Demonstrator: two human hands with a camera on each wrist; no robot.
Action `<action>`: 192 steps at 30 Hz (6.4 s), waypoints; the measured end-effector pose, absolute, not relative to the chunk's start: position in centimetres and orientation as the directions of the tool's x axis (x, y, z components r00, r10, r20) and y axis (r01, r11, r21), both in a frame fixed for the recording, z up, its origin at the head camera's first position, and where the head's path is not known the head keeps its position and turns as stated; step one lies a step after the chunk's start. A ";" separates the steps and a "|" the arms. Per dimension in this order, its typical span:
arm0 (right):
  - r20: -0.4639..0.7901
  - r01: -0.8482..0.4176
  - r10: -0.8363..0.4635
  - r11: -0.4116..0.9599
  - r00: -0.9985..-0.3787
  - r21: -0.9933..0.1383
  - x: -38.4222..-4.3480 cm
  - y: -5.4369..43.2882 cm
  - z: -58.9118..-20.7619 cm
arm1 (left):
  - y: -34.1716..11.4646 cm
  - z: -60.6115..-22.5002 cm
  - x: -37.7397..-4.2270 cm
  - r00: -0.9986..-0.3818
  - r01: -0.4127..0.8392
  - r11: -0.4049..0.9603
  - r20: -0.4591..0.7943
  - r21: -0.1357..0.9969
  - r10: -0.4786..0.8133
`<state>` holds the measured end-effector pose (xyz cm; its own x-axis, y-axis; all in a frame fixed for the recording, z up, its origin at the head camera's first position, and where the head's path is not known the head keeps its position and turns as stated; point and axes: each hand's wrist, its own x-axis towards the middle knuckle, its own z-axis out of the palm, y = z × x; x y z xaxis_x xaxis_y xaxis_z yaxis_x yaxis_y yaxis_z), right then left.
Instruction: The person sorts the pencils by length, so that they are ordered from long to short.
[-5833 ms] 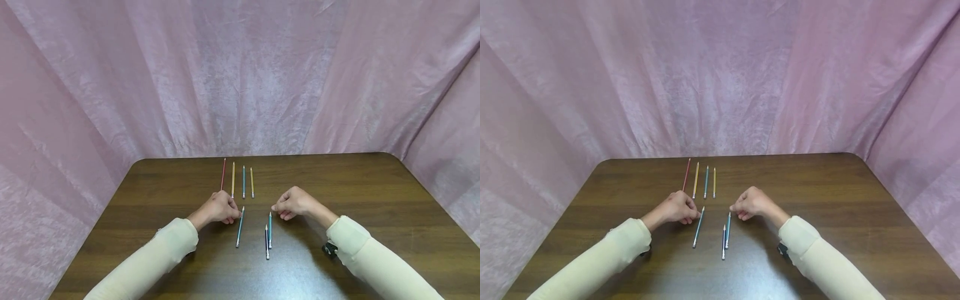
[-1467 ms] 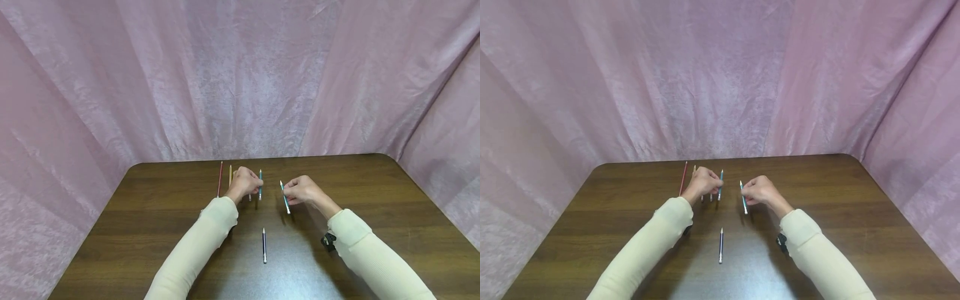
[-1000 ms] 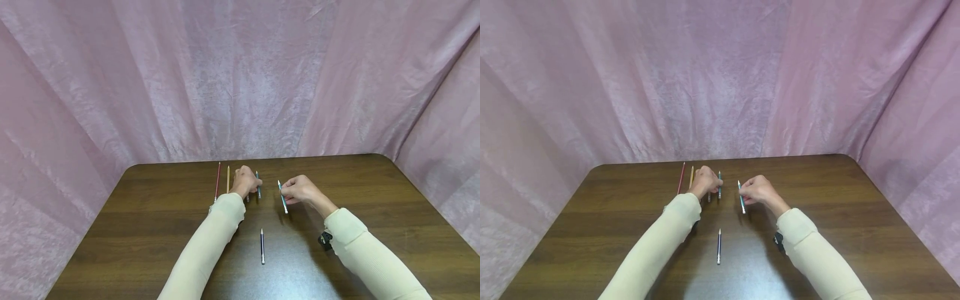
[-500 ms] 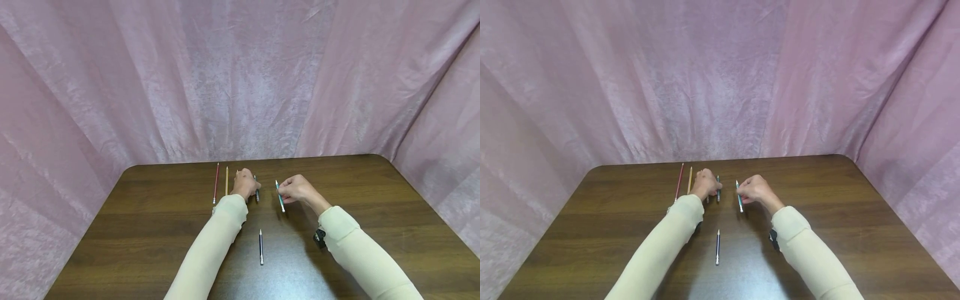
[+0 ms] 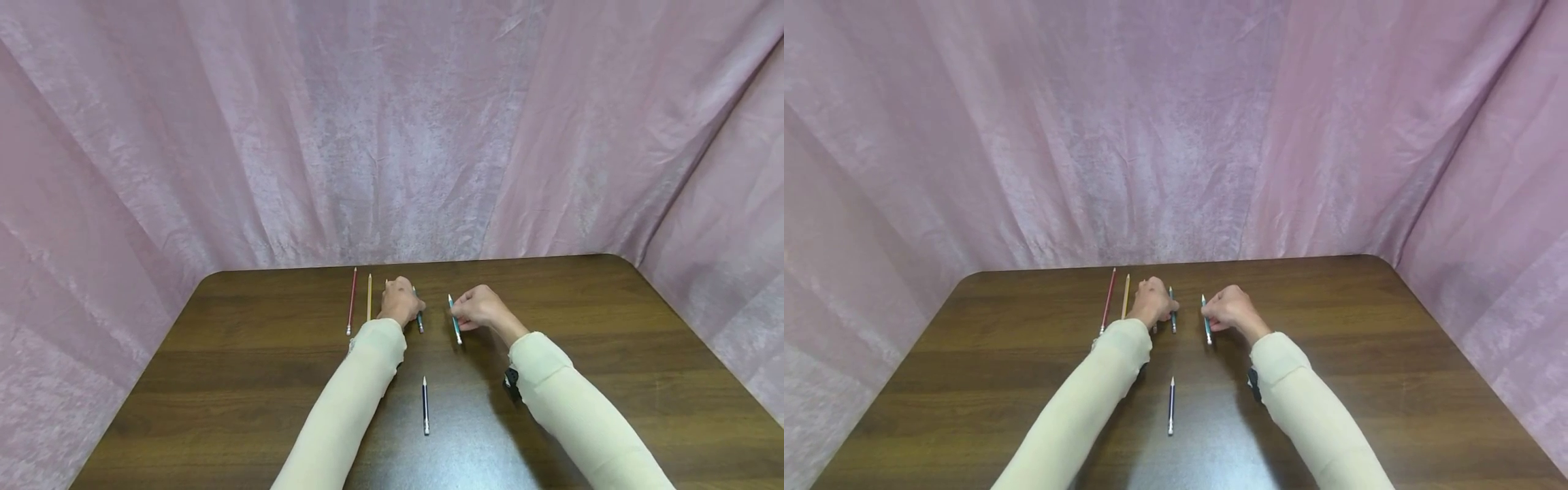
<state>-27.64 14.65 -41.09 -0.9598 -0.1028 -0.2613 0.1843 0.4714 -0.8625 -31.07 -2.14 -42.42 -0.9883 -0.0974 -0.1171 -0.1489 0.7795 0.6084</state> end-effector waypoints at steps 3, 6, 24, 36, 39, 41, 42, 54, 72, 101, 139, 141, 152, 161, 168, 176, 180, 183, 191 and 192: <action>-0.264 0.190 -0.088 0.488 -0.960 -0.852 -28.0 14.4 -41.0 | -2.2 -42.4 -31.1 -0.989 -0.142 0.798 -0.118 0.586 -0.090; -0.260 0.186 -0.076 0.510 -0.963 -0.840 -28.5 14.1 -40.9 | -2.2 -42.3 -31.2 -0.989 -0.140 0.803 -0.118 0.579 -0.088; -0.275 0.233 -0.017 0.485 -0.961 -0.843 -30.7 12.1 -42.0 | -2.4 -42.3 -31.2 -0.984 -0.166 0.810 -0.149 0.562 -0.098; -0.248 0.204 0.005 0.583 -0.969 -0.787 -32.0 10.9 -42.6 | -2.4 -42.4 -31.2 -0.986 -0.157 0.802 -0.143 0.576 -0.091; -0.253 0.213 0.017 0.597 -0.967 -0.774 -32.2 10.7 -42.8 | -2.4 -42.3 -31.2 -0.985 -0.157 0.801 -0.145 0.578 -0.088; -0.260 0.222 0.024 0.603 -0.965 -0.767 -32.3 10.5 -42.8 | -2.4 -42.3 -31.2 -0.985 -0.157 0.796 -0.149 0.584 -0.085; -0.264 0.229 0.031 0.602 -0.964 -0.765 -32.4 10.4 -42.9 | -2.4 -42.2 -31.2 -0.985 -0.156 0.796 -0.148 0.585 -0.085; -0.248 0.239 0.083 0.662 -0.965 -0.710 -32.4 9.8 -43.0 | -2.3 -42.4 -31.3 -0.987 -0.154 0.808 -0.128 0.569 -0.098; -0.239 0.230 0.080 0.669 -0.968 -0.707 -32.3 9.8 -42.7 | -2.3 -42.0 -31.2 -0.982 -0.174 0.794 -0.158 0.582 -0.099; -0.214 0.123 -0.082 0.601 -0.973 -0.790 -30.0 12.2 -42.5 | -2.2 -42.4 -31.1 -0.985 -0.167 0.807 -0.132 0.567 -0.111; -0.323 0.082 -0.359 0.549 -0.876 -0.832 -18.2 11.8 -42.1 | -7.0 -38.1 -29.4 -0.990 -0.108 0.684 -0.141 0.722 -0.007; -0.320 0.075 -0.361 0.554 -0.876 -0.829 -18.0 11.6 -42.3 | -8.1 -38.0 -29.2 -0.991 -0.108 0.669 -0.137 0.736 -0.010; -0.349 0.061 -0.343 0.632 -0.872 -0.772 -17.1 10.7 -42.5 | -13.9 -38.7 -26.9 -0.994 -0.074 0.735 -0.107 0.674 -0.002; -0.338 0.027 -0.327 0.682 -0.883 -0.731 -17.0 9.4 -42.5 | -16.2 -38.9 -25.1 -0.995 -0.059 0.768 -0.095 0.638 0.002; -0.330 -0.006 -0.357 0.687 -0.874 -0.727 -17.1 8.9 -42.4 | -17.5 -39.5 -24.3 -0.995 -0.063 0.773 -0.102 0.631 0.001; -0.330 0.037 -0.332 0.653 -0.883 -0.757 -18.1 9.7 -41.5 | -18.3 -39.9 -23.9 -0.997 -0.038 0.788 -0.076 0.614 0.011; -0.341 0.078 -0.338 0.599 -0.877 -0.797 -19.4 10.8 -41.2 | -18.6 -40.1 -23.8 -0.998 -0.041 0.770 -0.070 0.636 0.005; -0.352 0.121 -0.343 0.545 -0.871 -0.829 -20.5 11.7 -41.1 | -18.8 -40.1 -23.8 -0.997 -0.050 0.741 -0.074 0.669 -0.001; -0.345 0.152 -0.336 0.486 -0.877 -0.861 -22.8 13.4 -40.6 | -19.1 -40.3 -23.7 -0.996 -0.067 0.723 -0.091 0.688 -0.006; -0.342 0.151 -0.336 0.484 -0.878 -0.862 -23.1 13.5 -40.6 | -19.1 -40.3 -23.7 -0.996 -0.069 0.720 -0.091 0.691 -0.008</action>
